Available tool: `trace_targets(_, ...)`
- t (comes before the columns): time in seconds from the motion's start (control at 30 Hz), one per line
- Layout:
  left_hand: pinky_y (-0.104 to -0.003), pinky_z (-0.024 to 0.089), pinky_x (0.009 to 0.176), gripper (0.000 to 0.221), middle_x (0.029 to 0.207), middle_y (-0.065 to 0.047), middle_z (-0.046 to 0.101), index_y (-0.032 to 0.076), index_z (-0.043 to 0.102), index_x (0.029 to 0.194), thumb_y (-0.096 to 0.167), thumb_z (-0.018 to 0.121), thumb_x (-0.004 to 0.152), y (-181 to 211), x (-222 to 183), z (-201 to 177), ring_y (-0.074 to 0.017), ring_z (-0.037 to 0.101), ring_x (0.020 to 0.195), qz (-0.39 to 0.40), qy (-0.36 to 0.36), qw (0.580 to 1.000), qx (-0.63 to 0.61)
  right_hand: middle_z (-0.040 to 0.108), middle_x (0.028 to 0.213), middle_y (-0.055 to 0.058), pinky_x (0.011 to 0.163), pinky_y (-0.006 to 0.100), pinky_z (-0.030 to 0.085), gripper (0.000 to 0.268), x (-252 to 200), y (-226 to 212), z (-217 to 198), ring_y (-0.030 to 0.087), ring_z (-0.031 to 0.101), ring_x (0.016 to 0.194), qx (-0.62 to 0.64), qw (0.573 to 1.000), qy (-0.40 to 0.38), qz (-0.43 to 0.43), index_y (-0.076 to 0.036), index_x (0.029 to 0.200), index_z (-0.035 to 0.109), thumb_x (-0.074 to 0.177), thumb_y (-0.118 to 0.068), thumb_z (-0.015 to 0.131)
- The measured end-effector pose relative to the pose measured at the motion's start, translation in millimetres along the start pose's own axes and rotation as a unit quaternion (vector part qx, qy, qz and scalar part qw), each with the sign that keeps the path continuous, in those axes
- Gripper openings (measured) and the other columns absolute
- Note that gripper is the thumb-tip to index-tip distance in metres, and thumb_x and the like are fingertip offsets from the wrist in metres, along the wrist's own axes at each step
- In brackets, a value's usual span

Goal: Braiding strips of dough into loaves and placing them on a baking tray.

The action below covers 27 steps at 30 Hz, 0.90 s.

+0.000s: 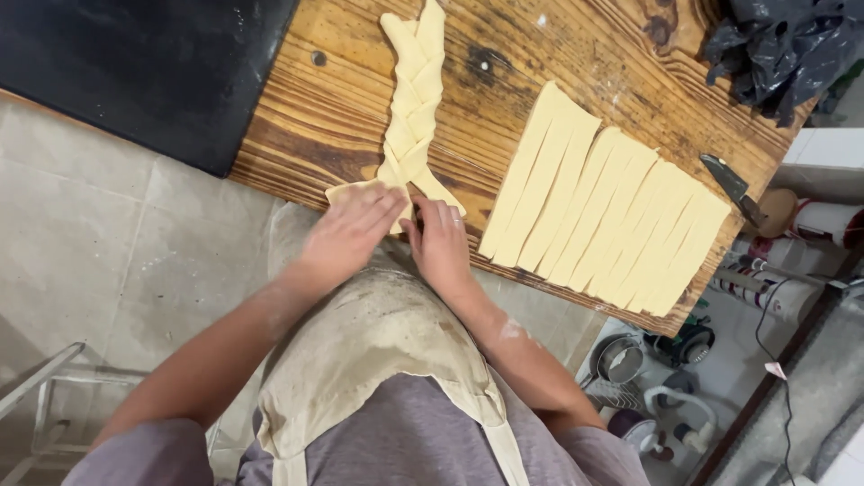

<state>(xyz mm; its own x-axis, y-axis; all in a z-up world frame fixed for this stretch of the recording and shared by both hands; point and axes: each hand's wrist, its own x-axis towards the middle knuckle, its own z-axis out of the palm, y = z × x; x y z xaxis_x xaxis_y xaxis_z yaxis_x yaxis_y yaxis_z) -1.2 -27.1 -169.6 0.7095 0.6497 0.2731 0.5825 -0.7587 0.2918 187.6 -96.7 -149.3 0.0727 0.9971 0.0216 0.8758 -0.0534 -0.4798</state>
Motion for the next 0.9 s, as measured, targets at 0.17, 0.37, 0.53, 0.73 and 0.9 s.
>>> trace_targets(0.17,-0.046,0.038,0.116,0.038,0.148,-0.009,0.057,0.012,0.061,0.138,0.016,0.047,0.103,-8.9,10.4,-10.8,-0.0263,0.052,0.138,0.08,0.061,0.995,-0.023,0.058,0.104,0.005,0.092,0.042,0.05,0.035,6.0,-0.8,-13.4,0.031,0.062,0.098,-0.007,0.999,0.043,0.024,-0.011,0.129,0.06,0.098,-0.024,0.068)
trace_targets(0.37,-0.047,0.044,0.111,0.038,0.15,-0.014,0.055,0.009,0.06,0.141,0.02,0.052,0.106,-37.5,12.5,13.6,-0.0317,0.05,0.14,0.088,0.063,0.994,-0.017,0.055,0.127,0.018,0.097,0.052,0.052,0.06,7.4,-12.1,-5.3,0.043,0.06,0.112,0.057,0.998,-0.01,-0.034,-0.009,0.14,0.057,0.089,-0.034,0.077)
trace_targets(0.53,-0.047,0.035,0.121,0.048,0.162,-0.007,0.045,0.013,0.051,0.154,0.025,0.047,0.107,-32.0,19.0,-10.7,-0.0247,0.043,0.149,0.071,0.051,0.996,0.037,0.056,0.128,0.011,0.093,0.043,0.056,0.045,-12.9,15.8,-7.0,0.034,0.064,0.106,0.017,0.998,-0.024,-0.062,-0.019,0.132,0.068,0.087,-0.019,0.074)
trace_targets(0.73,-0.051,0.026,0.125,0.053,0.164,-0.006,0.043,0.013,0.046,0.157,0.024,0.046,0.105,-30.2,15.8,-2.1,-0.0233,0.038,0.152,0.055,0.046,0.994,0.082,0.06,0.134,0.008,0.093,0.04,0.054,0.049,-34.2,43.6,-8.2,0.029,0.064,0.103,-0.07,0.991,-0.011,-0.113,-0.024,0.137,0.067,0.089,-0.019,0.069)
trace_targets(0.9,-0.05,0.028,0.125,0.047,0.159,-0.006,0.049,0.011,0.055,0.148,0.02,0.042,0.104,-5.0,16.9,15.4,-0.0217,0.041,0.15,0.14,0.063,0.988,-0.022,0.062,0.131,0.006,0.092,0.045,0.051,0.028,-22.6,30.3,-23.2,0.032,0.063,0.105,-0.069,0.994,0.001,-0.084,-0.019,0.121,0.071,0.095,-0.03,0.069)
